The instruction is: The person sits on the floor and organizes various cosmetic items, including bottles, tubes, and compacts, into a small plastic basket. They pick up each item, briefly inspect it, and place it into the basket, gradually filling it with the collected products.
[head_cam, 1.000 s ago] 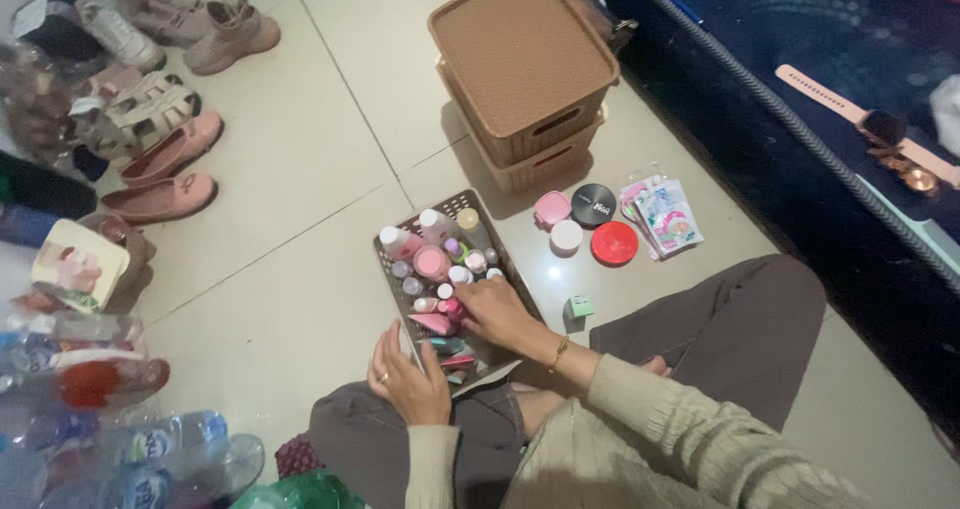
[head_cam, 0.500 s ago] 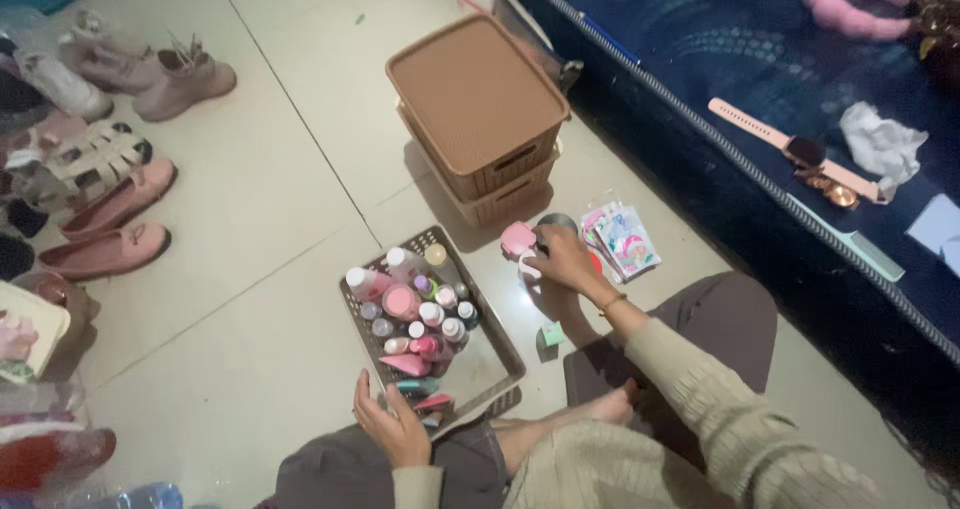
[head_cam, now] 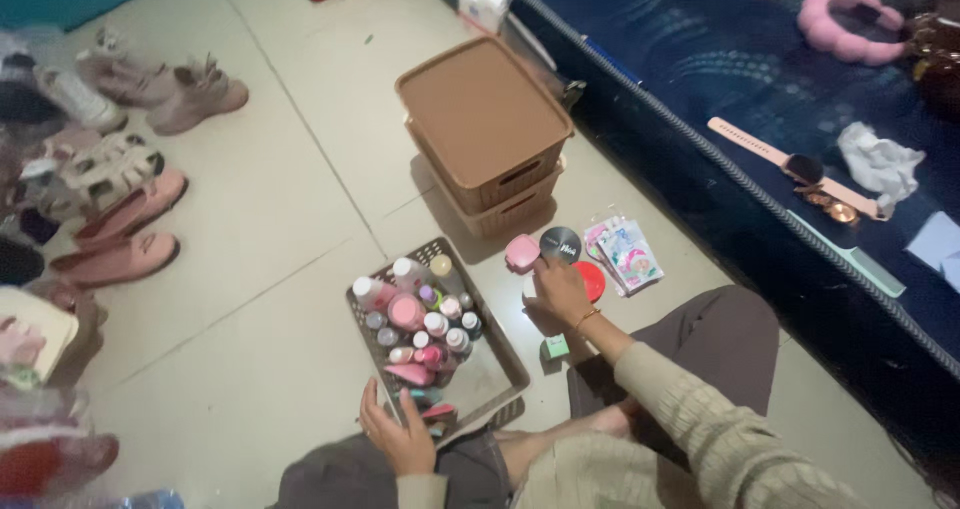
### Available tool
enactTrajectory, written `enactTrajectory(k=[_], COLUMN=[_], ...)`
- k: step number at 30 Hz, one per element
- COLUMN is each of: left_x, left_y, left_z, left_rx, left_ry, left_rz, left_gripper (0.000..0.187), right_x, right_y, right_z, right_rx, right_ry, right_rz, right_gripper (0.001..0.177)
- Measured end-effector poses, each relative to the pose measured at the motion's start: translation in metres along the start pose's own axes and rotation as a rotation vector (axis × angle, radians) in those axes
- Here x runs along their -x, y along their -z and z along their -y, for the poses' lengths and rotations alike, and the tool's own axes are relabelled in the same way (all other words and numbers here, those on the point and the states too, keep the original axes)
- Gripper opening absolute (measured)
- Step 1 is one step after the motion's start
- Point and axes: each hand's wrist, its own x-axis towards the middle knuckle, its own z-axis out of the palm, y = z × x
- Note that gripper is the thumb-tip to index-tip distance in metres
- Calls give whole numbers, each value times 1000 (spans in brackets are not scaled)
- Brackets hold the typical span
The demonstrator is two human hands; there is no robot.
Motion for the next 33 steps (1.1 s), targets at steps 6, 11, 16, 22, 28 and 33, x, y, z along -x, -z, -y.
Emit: enactTrajectory(k=[6,11,16,22,28,33], left_x=[2,-2,-1,-3,-1,-1], left_y=[1,4,6,7,6,6], left_z=[-2,-8,-12,-16,-15,-14], left_rx=[13,2,-2,6,-8,-22], left_ry=[17,54,39,81,47,82], left_rz=[-3,25,22,28,10,41], left_gripper=[54,53,53,55,55,56], right_x=[-4,-14,1,24,30,36], right_y=[15,56,90,110,132,149], right_z=[5,7,23,61,83,102], right_rx=[-186,-901,-1921,-2507,-2579,-2651], right_ry=[-61,-207,-411,-411,-383,-529], right_rz=[184,293,387,464,577,526], right_gripper=[57,54,55,68,67,72])
